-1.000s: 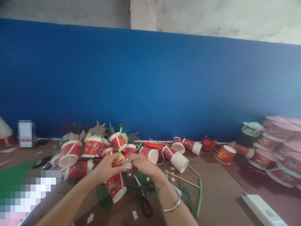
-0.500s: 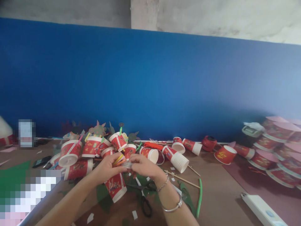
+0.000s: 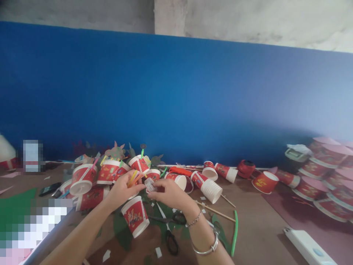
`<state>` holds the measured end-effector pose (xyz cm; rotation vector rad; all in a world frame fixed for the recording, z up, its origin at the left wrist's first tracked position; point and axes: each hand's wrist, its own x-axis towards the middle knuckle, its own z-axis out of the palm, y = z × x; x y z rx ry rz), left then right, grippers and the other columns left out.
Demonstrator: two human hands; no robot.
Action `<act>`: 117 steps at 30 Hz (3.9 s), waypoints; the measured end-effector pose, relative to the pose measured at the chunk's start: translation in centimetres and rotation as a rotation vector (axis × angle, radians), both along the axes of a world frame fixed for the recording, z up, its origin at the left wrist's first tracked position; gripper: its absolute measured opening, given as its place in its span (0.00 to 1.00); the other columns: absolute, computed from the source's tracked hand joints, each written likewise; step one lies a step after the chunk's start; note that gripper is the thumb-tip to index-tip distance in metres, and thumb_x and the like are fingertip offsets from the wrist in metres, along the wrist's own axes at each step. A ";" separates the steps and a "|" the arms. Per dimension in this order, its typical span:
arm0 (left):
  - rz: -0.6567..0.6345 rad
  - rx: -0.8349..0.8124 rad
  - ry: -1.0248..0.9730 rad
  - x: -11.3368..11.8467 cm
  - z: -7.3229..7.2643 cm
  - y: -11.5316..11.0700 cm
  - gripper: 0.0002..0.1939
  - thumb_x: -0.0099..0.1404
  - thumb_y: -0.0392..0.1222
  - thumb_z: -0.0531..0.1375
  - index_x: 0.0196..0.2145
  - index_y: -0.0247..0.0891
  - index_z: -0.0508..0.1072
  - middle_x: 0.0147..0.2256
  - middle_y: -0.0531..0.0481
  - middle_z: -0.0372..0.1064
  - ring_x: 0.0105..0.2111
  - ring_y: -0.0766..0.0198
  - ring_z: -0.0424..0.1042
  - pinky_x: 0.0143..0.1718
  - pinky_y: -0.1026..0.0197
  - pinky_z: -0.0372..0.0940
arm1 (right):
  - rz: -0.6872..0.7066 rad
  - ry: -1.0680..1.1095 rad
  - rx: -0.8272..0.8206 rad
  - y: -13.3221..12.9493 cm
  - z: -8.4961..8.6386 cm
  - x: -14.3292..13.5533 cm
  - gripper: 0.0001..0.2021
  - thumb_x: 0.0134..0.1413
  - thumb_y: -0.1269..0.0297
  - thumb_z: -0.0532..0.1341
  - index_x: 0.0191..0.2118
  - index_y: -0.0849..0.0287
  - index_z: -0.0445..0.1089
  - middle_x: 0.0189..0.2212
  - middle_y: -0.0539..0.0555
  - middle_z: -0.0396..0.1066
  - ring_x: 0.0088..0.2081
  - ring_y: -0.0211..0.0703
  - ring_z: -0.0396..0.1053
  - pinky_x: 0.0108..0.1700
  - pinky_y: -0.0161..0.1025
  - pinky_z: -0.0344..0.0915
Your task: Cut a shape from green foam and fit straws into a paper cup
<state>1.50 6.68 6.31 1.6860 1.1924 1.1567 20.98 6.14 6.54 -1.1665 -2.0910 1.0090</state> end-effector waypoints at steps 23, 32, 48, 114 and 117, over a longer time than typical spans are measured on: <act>-0.027 0.218 0.111 0.5 -0.1 -0.5 0.08 0.59 0.41 0.58 0.24 0.36 0.68 0.24 0.54 0.65 0.26 0.66 0.63 0.31 0.66 0.61 | -0.162 -0.248 0.363 -1.6 2.0 -0.8 0.10 0.53 0.56 0.61 0.34 0.55 0.75 0.29 0.52 0.73 0.31 0.41 0.67 0.33 0.35 0.56; -0.073 0.323 0.195 0.4 0.2 -0.9 0.12 0.64 0.43 0.52 0.25 0.37 0.66 0.26 0.52 0.64 0.26 0.64 0.61 0.31 0.64 0.60 | -0.135 -0.275 0.361 -1.8 2.2 -1.1 0.09 0.55 0.57 0.60 0.32 0.55 0.74 0.31 0.52 0.72 0.33 0.41 0.67 0.34 0.34 0.56; 0.005 0.052 -0.017 0.8 -0.7 -0.4 0.06 0.54 0.40 0.62 0.29 0.36 0.69 0.25 0.55 0.67 0.28 0.64 0.66 0.30 0.64 0.62 | -0.193 -0.337 0.357 -1.9 2.2 -1.1 0.08 0.54 0.58 0.60 0.33 0.55 0.74 0.29 0.51 0.71 0.31 0.40 0.66 0.31 0.34 0.53; 0.133 -0.221 -0.282 0.1 1.3 -0.6 0.20 0.51 0.50 0.63 0.38 0.35 0.70 0.26 0.55 0.69 0.16 0.72 0.59 0.17 0.68 0.51 | -0.129 0.115 0.188 -1.4 1.8 -0.2 0.25 0.50 0.64 0.63 0.55 0.48 0.62 0.45 0.52 0.69 0.46 0.44 0.68 0.50 0.44 0.63; 0.098 -0.281 -0.296 0.0 1.2 -0.5 0.22 0.51 0.50 0.64 0.40 0.34 0.70 0.21 0.58 0.65 0.14 0.73 0.55 0.16 0.68 0.49 | -0.126 0.113 0.182 -1.5 2.0 -0.1 0.25 0.50 0.66 0.63 0.55 0.48 0.62 0.45 0.53 0.69 0.44 0.43 0.69 0.49 0.43 0.65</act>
